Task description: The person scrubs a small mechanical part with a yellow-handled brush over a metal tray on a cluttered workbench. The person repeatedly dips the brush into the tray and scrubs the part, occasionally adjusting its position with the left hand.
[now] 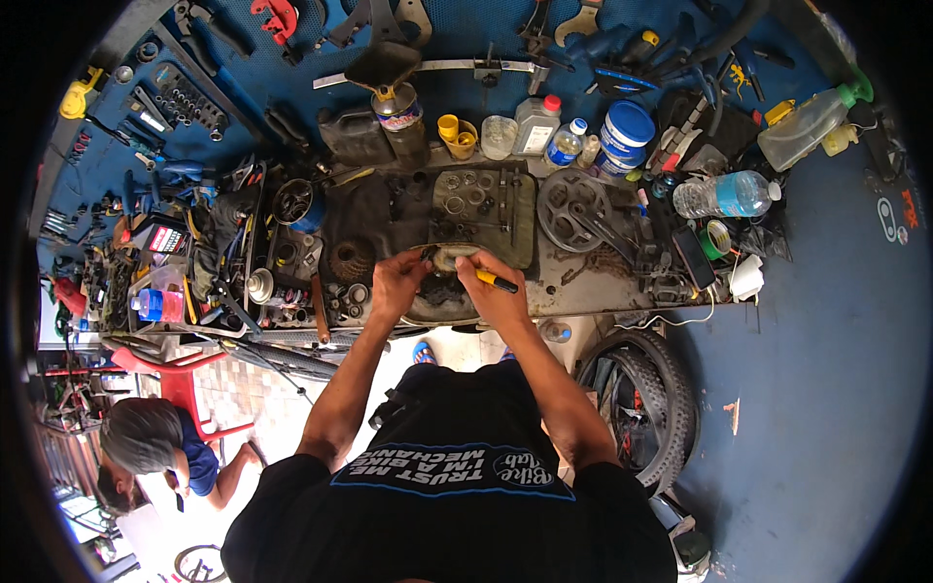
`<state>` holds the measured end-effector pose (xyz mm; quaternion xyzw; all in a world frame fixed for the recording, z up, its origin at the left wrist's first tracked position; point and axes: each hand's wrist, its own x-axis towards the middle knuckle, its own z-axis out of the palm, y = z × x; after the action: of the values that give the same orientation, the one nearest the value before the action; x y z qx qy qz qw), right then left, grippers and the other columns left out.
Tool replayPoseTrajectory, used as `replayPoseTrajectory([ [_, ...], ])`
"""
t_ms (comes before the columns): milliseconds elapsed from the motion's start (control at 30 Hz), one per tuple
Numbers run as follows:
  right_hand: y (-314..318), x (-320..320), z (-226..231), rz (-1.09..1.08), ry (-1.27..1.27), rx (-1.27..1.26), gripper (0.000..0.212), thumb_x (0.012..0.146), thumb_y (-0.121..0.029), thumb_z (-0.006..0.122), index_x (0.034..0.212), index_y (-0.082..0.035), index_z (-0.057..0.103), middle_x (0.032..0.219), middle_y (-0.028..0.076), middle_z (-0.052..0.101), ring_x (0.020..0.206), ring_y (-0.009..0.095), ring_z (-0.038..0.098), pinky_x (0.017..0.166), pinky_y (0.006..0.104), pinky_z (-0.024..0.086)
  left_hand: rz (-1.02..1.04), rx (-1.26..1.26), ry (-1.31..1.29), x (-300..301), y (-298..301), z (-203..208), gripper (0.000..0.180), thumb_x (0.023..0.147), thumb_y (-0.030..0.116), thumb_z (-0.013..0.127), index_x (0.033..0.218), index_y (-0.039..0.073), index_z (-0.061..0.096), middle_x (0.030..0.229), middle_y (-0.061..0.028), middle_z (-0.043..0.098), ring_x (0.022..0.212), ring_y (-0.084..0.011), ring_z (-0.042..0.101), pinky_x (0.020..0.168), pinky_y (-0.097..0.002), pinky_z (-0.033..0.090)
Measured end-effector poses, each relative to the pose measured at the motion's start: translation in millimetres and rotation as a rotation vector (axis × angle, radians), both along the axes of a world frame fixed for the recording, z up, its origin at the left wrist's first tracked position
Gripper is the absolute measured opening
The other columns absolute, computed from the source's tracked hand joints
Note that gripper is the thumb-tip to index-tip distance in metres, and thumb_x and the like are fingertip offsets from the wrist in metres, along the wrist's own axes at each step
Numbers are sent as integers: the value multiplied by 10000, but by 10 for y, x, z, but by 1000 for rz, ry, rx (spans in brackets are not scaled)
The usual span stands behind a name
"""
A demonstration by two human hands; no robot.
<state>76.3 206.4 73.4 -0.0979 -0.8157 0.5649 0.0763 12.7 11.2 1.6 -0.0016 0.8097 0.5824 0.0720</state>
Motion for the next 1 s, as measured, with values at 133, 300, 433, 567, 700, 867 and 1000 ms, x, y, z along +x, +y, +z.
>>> replayPoseTrajectory([
  [133,-20,-7,-109,37,-25,-45,385,1078,-374,743,943,-14,723,783,59,755,680,92,619,657,304,505,22,118,-39,-34,54,7,409,997,159,841,1329,-68,767,963,-136,839,696,-74,682,555,-277,557],
  [300,9,-10,113,-40,-27,31,365,1068,-343,761,932,-10,702,715,63,676,678,96,603,637,310,498,0,152,-66,-20,77,91,383,1021,152,802,1343,-54,771,918,-99,816,689,-79,673,586,-275,564],
  [433,-5,85,44,47,-1,98,326,1062,-321,768,980,-8,729,728,85,692,691,95,625,645,321,515,1,114,-77,1,96,139,359,1049,144,739,1348,-52,769,898,-84,805,681,-97,682,605,-279,569],
  [567,38,59,-52,81,141,33,273,1040,-312,789,1039,-39,769,774,104,732,697,161,683,673,353,540,-56,60,-52,9,94,192,361,1049,129,701,1348,-64,762,897,-91,809,684,-106,696,621,-285,578],
  [700,106,68,168,63,58,145,219,998,-221,823,1018,-13,759,812,130,748,745,241,734,714,371,550,-35,-14,-26,21,43,160,373,1022,163,731,1336,-33,777,913,-163,838,649,-129,736,666,-328,600],
  [867,170,65,-25,154,238,149,217,994,-236,826,1047,-30,784,919,131,779,800,259,737,751,365,559,-14,29,-92,55,72,171,375,1011,135,734,1348,-28,766,900,-160,838,668,-122,747,651,-309,593],
  [1000,218,89,22,208,182,179,212,982,-217,837,1053,-23,790,938,128,794,856,277,755,792,365,580,-59,73,-93,63,55,209,387,1021,122,732,1375,-34,723,861,-128,821,675,-114,740,657,-298,606],
])
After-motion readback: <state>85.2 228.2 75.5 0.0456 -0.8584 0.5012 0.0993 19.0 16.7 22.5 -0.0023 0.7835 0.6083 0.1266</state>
